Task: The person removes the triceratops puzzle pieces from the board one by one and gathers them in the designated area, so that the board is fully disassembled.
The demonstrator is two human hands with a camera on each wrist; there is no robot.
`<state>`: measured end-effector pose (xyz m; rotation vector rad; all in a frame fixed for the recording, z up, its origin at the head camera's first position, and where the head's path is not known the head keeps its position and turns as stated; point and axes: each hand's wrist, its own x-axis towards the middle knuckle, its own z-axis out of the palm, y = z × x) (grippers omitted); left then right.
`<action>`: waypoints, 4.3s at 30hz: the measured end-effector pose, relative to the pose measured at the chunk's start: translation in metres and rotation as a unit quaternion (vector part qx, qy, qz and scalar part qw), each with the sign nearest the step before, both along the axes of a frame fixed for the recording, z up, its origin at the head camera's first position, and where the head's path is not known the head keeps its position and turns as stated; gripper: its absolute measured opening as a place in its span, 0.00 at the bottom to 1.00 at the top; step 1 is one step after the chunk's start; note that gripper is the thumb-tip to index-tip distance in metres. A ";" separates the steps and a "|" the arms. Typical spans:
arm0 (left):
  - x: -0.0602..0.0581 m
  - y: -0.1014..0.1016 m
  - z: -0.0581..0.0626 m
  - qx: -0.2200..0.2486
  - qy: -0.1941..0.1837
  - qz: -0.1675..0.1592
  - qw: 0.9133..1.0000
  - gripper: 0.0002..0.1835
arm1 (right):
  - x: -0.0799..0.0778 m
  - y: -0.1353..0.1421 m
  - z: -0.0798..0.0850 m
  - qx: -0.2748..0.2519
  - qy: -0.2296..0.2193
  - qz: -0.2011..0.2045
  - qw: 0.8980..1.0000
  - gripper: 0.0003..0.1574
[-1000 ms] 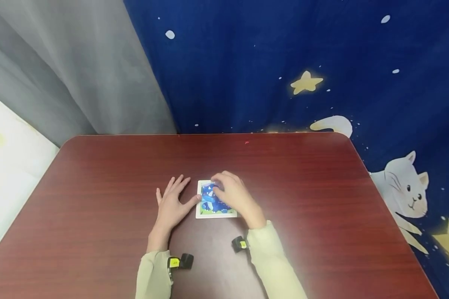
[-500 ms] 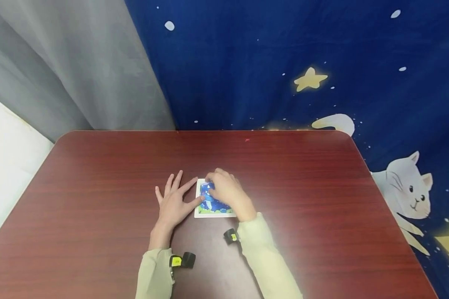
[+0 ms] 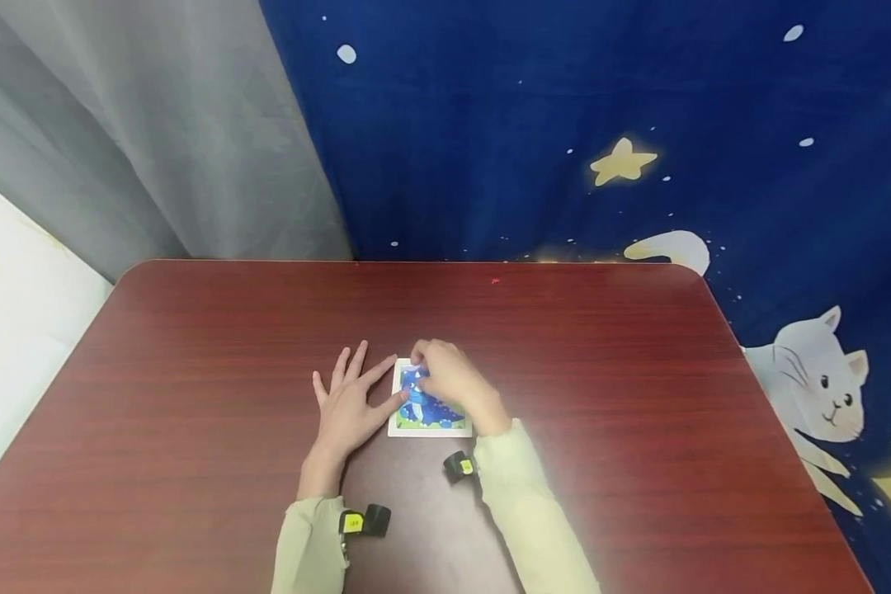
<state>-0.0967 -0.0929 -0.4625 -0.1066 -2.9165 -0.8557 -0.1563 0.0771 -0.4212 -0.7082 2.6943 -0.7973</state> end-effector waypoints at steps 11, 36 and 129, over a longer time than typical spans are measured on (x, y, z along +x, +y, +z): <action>-0.001 0.002 -0.001 0.002 0.000 0.004 1.000 0.32 | -0.004 0.005 -0.003 -0.043 -0.034 0.002 0.999 0.15; -0.001 0.005 -0.003 0.005 0.003 0.003 1.000 0.32 | 0.002 0.020 0.013 -0.005 0.102 0.015 0.995 0.18; 0.000 0.000 -0.001 0.014 0.008 0.001 1.000 0.32 | -0.002 0.021 -0.002 -0.019 -0.022 0.060 0.998 0.17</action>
